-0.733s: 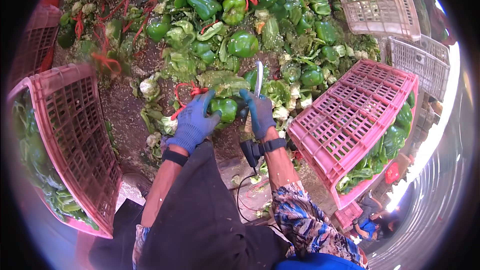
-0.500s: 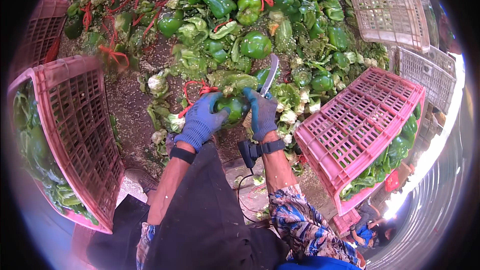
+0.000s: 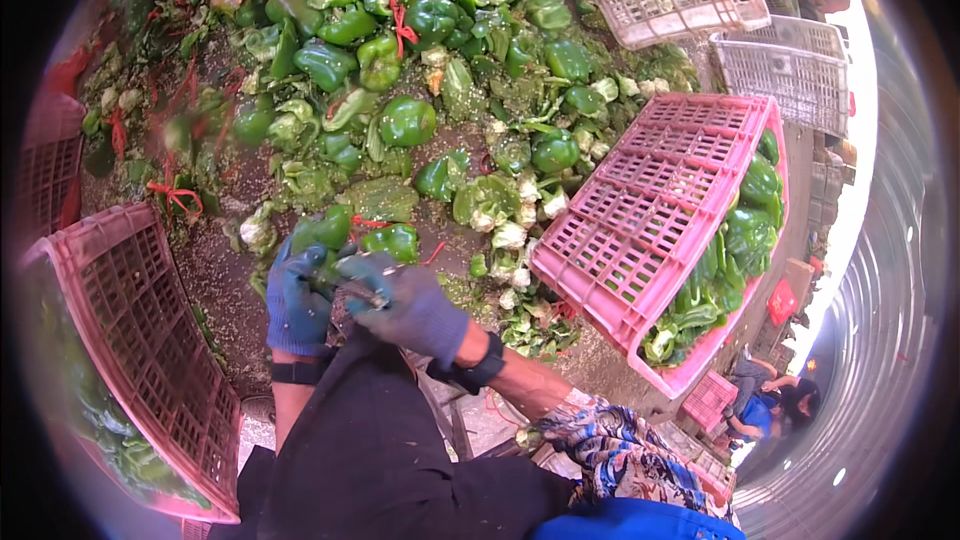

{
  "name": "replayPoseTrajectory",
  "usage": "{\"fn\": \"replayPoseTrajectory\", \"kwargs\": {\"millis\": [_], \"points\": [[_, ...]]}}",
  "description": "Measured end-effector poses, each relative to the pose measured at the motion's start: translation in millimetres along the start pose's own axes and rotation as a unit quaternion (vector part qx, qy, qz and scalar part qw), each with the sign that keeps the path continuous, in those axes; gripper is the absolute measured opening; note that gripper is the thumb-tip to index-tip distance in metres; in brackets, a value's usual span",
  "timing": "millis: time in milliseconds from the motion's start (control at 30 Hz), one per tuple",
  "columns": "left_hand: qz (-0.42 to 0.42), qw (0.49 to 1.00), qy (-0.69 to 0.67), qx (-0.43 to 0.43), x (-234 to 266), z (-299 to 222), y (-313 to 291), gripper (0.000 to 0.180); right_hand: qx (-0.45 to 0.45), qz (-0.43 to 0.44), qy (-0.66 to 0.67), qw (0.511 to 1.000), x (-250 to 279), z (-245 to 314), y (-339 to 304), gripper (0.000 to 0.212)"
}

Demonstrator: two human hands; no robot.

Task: The person sorts and cuts green bell peppers using a curved knife, placing the processed pieces into a pink plastic basket while other workers assist in the background.

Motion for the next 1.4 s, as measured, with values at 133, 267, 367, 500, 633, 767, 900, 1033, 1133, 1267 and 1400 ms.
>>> {"fn": "replayPoseTrajectory", "kwargs": {"millis": [133, 267, 367, 500, 633, 767, 900, 1033, 1133, 1267, 1400], "points": [[-0.052, 0.997, 0.062, 0.012, 29.7, -7.4, -18.1, 0.052, -0.132, -0.101, 0.001, 0.986, 30.8, -44.7, 0.2, 0.038], [-0.111, 0.992, 0.059, 0.0, 43.6, 0.4, -28.8, 0.052, -0.247, -0.163, -0.093, 0.951, 59.0, -99.1, 28.4, 0.04], [-0.124, 0.991, 0.055, -0.006, 47.1, 4.4, -34.8, 0.05, -0.258, -0.174, -0.107, 0.944, 62.4, -118.5, 52.6, 0.045], [-0.143, 0.983, 0.119, -0.011, 50.8, 2.8, -45.1, 0.038, -0.277, -0.161, -0.191, 0.928, 51.5, -130.9, 77.4, 0.05], [-0.162, 0.984, 0.068, -0.035, 51.9, 2.5, -55.6, 0.035, -0.294, -0.173, -0.238, 0.909, 37.5, -146.1, 92.3, 0.049], [-0.214, 0.97, 0.108, -0.031, 56.9, 2.5, -62.8, 0.04, -0.371, -0.195, -0.082, 0.904, 28.1, -156.4, 96.9, 0.042], [-0.186, 0.972, 0.136, -0.053, 66.1, 1.8, -63.8, 0.043, -0.362, -0.17, 0.125, 0.908, 26.6, -145.5, 91.9, 0.016], [-0.185, 0.972, 0.129, -0.072, 68.7, 2.5, -61.5, 0.043, -0.359, -0.142, 0.255, 0.886, 36.9, -110.5, 77.4, 0.015], [-0.159, 0.98, 0.101, -0.071, 62.7, 1.6, -53.9, 0.041, -0.351, -0.087, 0.297, 0.884, 46.4, -73.5, 65.2, 0.014], [-0.127, 0.989, 0.073, -0.024, 51.3, -2.8, -34.3, 0.044, -0.303, 0.021, 0.353, 0.885, 38.3, -21.4, 48.8, 0.019], [-0.086, 0.994, 0.057, -0.046, 40.1, -14.0, -30.5, 0.046, -0.303, 0.139, 0.35, 0.875, 9.7, 17.7, 48.0, 0.025]]}}
Point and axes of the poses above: each hand's wrist, its own y-axis towards the middle knuckle, its own x-axis out of the back of the hand, z = x × y, the point moved 1 cm from there along y, towards the middle knuckle, and after that the axes turned 10 degrees about -x, right-handed, at the moved point
